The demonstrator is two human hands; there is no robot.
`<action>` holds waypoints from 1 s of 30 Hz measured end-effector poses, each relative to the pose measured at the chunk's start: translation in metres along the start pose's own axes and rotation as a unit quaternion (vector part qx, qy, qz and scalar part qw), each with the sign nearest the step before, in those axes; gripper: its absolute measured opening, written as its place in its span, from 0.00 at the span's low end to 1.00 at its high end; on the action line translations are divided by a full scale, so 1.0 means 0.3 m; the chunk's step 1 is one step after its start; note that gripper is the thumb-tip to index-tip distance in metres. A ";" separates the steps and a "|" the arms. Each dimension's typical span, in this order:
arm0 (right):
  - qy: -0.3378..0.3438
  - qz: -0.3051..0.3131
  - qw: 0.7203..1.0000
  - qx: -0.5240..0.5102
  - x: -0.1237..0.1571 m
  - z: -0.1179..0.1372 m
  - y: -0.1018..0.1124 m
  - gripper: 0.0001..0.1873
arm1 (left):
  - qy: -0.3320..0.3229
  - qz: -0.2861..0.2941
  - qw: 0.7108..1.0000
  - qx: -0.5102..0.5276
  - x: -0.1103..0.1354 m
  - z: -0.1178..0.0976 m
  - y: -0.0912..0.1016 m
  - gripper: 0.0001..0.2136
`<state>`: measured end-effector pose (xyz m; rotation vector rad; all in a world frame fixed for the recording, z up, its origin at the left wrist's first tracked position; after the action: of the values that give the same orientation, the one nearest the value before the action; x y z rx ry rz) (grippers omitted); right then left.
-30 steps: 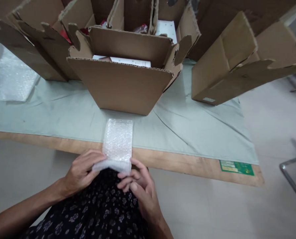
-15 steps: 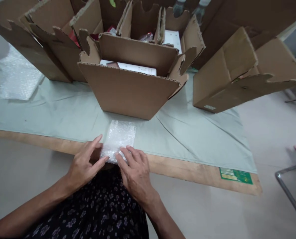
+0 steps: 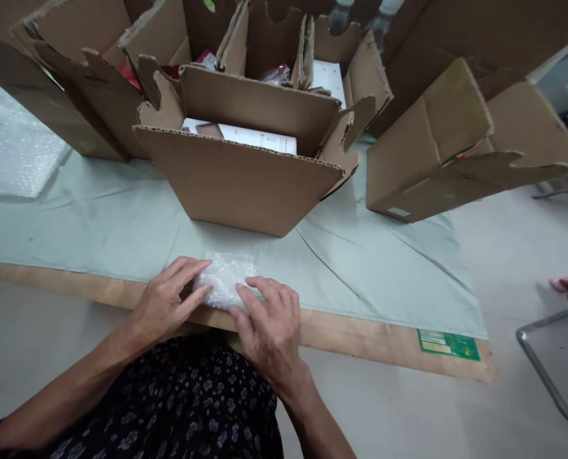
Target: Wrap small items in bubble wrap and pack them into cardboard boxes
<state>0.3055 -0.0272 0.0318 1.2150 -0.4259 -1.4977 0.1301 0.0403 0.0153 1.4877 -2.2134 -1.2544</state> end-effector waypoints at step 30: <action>-0.105 0.214 0.900 -0.366 0.084 -0.040 0.024 0.47 | 0.183 0.231 0.910 0.290 0.079 -0.121 -0.061 0.18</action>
<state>0.3228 -0.0477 0.0212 0.3330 -0.2104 -1.2266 0.1518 -0.0013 0.0178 1.1043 -2.5525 -0.1540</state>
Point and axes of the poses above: each hand's wrist, its own x-axis away from the middle knuckle, its own y-axis out of the back of the hand, z = x × y, the point moved 5 cm from there along -x, towards the middle knuckle, and after that the axes turned 2 degrees about z, right-handed, at the moved point
